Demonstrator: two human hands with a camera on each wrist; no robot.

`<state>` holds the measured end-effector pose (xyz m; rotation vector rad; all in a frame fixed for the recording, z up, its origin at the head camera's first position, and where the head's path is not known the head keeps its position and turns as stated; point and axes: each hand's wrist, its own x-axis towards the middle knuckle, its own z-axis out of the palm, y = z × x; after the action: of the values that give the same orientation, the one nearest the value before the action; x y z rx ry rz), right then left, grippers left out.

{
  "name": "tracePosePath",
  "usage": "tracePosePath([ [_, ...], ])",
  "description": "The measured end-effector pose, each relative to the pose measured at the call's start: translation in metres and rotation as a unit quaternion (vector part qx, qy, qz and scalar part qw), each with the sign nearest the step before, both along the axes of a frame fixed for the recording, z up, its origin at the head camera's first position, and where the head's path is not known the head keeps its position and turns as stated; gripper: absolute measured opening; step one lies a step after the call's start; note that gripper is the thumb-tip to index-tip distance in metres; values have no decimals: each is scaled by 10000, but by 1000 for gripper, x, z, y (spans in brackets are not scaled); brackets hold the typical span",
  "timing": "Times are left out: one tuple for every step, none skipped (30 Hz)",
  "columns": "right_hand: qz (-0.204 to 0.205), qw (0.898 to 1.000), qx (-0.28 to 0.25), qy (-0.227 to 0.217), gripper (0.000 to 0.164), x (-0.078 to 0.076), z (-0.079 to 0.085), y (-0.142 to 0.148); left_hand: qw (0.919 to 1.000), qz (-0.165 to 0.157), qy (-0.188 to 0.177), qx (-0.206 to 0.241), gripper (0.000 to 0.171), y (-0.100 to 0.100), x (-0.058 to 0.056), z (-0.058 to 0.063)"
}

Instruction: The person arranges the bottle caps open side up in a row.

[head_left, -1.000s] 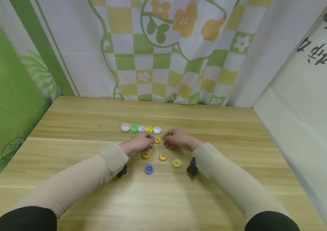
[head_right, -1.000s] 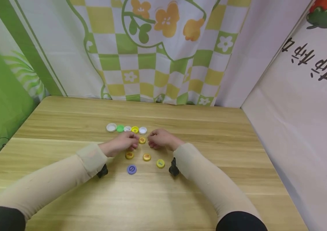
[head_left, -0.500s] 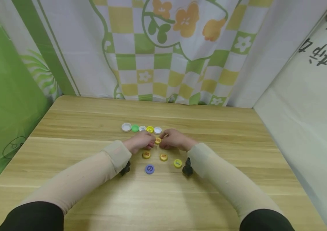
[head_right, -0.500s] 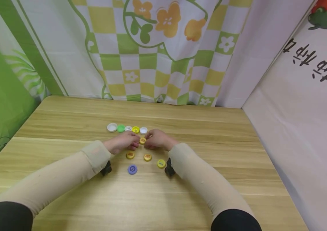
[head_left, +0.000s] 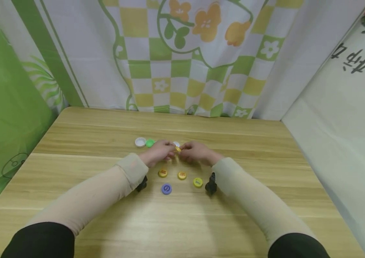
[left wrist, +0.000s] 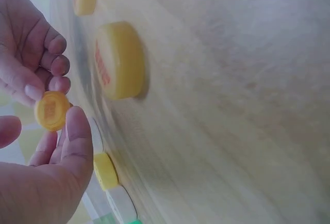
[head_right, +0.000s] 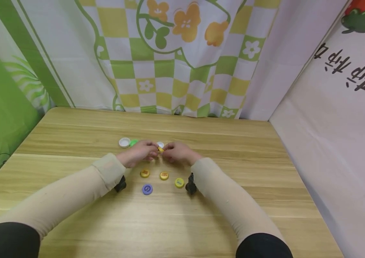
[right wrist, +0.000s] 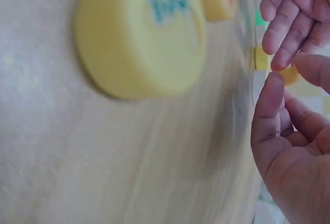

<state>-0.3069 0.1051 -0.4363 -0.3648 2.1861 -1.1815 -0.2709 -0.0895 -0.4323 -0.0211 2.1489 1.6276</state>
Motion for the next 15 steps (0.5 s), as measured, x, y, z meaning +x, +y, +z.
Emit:
tracePosePath([
  [-57,10000,-63,-43,36,-2,0,1,10000,48,-2,15,39,1,-1,1],
  [-125,9998,-118,-98,36,-3,0,2,9999,99,-14,30,39,3,-2,2],
  [-200,9995,-175,-146,35,-4,0,3,9999,147,-33,59,39,3,-3,2],
  [-286,9991,-235,-195,34,-5,0,3,9997,203,-49,86,38,5,-4,3],
  [-363,9987,-279,-225,33,-5,1,4,9996,242,-28,114,39,6,-6,4],
  [-436,9982,-333,-252,32,-6,1,4,9995,268,-4,141,39,6,-7,4],
  [-505,9976,-381,-274,31,-6,2,4,9994,306,14,188,39,7,-8,4],
  [-575,9970,-422,-292,30,-6,3,3,9992,331,38,227,39,7,-10,4],
  [-639,9966,-444,-287,30,-6,4,3,9990,354,53,274,39,8,-11,4],
  [-714,9959,-466,-294,30,-6,6,3,9988,367,74,304,40,8,-12,4],
  [-781,9953,-491,-291,31,-5,6,2,9988,371,95,294,40,9,-13,4],
  [-861,9946,-507,-297,32,-5,7,2,9989,373,104,273,40,10,-13,4],
  [-939,9937,-521,-312,33,-5,7,1,9989,368,114,252,39,11,-14,5],
  [-998,9929,-556,-337,34,-5,7,1,9991,350,136,186,39,12,-14,6],
  [-1035,9921,-611,-371,35,-5,7,0,9993,328,139,147,38,14,-13,6],
])
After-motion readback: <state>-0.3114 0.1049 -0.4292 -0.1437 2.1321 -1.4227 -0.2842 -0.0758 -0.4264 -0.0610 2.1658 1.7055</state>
